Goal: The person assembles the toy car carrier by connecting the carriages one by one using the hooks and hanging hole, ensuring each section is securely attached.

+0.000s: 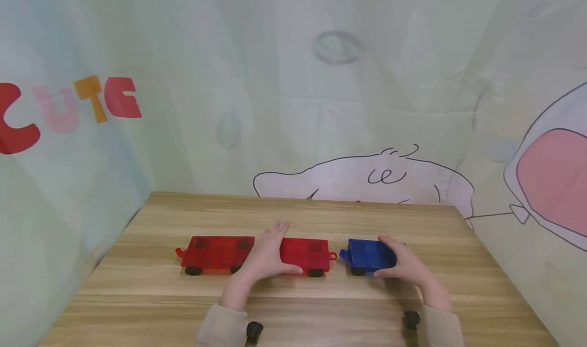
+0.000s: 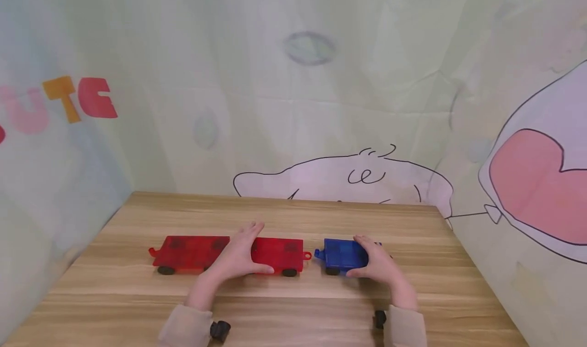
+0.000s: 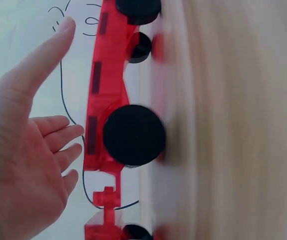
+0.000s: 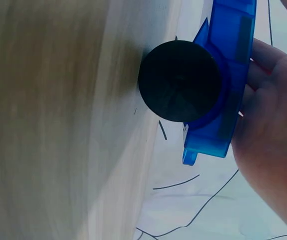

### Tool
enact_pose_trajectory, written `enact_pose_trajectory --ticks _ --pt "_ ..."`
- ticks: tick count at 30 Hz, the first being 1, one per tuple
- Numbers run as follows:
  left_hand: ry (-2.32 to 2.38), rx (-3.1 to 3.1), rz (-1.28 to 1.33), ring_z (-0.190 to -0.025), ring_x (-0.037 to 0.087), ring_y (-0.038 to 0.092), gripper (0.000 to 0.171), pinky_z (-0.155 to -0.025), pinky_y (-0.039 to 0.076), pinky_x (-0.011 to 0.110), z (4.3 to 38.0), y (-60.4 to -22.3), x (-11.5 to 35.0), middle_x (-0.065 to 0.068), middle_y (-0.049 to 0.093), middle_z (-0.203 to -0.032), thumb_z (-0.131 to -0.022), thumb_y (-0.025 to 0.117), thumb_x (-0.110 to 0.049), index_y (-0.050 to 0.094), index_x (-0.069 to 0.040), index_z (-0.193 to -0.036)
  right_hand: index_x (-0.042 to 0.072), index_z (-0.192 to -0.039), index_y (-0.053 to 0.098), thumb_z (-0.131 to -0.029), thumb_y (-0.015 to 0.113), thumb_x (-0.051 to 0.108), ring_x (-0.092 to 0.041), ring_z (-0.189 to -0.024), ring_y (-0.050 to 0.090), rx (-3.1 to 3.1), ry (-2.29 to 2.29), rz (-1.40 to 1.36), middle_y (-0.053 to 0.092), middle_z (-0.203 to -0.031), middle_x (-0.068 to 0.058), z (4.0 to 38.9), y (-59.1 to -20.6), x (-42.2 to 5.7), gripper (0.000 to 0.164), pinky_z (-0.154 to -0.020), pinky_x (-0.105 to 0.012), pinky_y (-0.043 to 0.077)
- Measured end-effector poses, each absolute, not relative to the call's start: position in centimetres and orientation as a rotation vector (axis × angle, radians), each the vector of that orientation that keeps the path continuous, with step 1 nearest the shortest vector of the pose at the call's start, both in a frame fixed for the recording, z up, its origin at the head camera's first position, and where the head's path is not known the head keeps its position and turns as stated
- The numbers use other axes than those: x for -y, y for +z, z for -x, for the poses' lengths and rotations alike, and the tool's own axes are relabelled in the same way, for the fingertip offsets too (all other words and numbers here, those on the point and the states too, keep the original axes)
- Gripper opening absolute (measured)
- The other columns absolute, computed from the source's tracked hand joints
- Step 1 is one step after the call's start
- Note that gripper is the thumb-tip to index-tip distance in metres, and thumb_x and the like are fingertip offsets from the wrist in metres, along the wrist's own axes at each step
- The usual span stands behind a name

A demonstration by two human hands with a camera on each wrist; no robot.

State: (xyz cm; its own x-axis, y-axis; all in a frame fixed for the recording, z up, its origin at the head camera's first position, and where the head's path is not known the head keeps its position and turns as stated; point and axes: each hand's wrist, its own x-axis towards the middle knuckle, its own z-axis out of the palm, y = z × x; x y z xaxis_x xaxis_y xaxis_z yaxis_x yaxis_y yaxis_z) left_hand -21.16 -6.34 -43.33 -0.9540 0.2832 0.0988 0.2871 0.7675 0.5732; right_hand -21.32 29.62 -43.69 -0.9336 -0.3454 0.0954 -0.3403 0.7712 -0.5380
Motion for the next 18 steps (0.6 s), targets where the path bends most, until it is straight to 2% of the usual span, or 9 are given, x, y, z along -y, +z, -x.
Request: enact_pose_trajectory --ticks 12,18 --pt "-0.987 2.952 0.56 -0.144 0.039 0.031 0.101 -0.113 0.032 0.059 20.96 -44.21 5.8 0.018 0.041 -0.152 -0.067 0.089 -0.036 0.039 -0.001 -0.147 -0.008 -0.139 0.045 -0.068 0.088 0.027 -0.056 -0.131 0.038 -2.901 -0.895 0.512 0.044 -0.141 -0.036 21.09 -43.37 -29.73 0.09 -0.105 -0.068 0.033" --pt "-1.036 2.965 0.556 -0.144 0.039 0.03 0.098 -0.115 0.03 0.058 20.99 -44.27 5.67 0.019 0.041 -0.152 -0.068 0.089 -0.031 0.039 0.0 -0.147 -0.006 -0.138 0.047 -0.068 0.088 0.026 -0.055 -0.13 0.04 -2.902 -0.889 0.512 0.045 -0.14 -0.034 21.03 -43.34 -29.65 0.087 -0.104 -0.067 0.035"
